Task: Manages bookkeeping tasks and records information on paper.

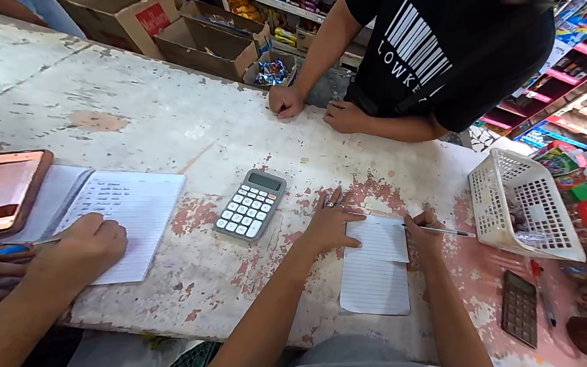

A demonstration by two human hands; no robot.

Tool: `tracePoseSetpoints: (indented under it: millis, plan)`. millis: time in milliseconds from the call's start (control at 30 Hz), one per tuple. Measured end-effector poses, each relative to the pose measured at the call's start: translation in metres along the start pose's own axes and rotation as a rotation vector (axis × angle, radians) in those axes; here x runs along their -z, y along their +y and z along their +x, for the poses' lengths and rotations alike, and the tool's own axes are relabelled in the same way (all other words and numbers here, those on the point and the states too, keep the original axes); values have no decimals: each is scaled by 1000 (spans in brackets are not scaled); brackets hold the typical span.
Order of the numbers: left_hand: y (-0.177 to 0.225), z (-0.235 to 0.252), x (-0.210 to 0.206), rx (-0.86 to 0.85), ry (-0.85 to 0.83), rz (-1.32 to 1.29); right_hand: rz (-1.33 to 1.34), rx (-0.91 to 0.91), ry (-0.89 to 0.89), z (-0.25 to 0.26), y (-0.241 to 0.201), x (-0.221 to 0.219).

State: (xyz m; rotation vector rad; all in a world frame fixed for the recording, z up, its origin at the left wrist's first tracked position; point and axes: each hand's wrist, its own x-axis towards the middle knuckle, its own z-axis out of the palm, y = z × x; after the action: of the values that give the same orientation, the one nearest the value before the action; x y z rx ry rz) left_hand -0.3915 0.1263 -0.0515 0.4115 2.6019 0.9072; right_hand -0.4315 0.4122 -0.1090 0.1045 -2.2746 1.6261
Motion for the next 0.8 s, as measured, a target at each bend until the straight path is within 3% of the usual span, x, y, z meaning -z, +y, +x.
tracePoseSetpoints:
  millis: [267, 800]
  plan:
    - [-6, 0, -5, 22, -51, -16, -113, 91, -29, -4, 1, -4]
    - [-13, 2, -10, 11, -65, -10, -102, 80, 10, 0, 1, -4]
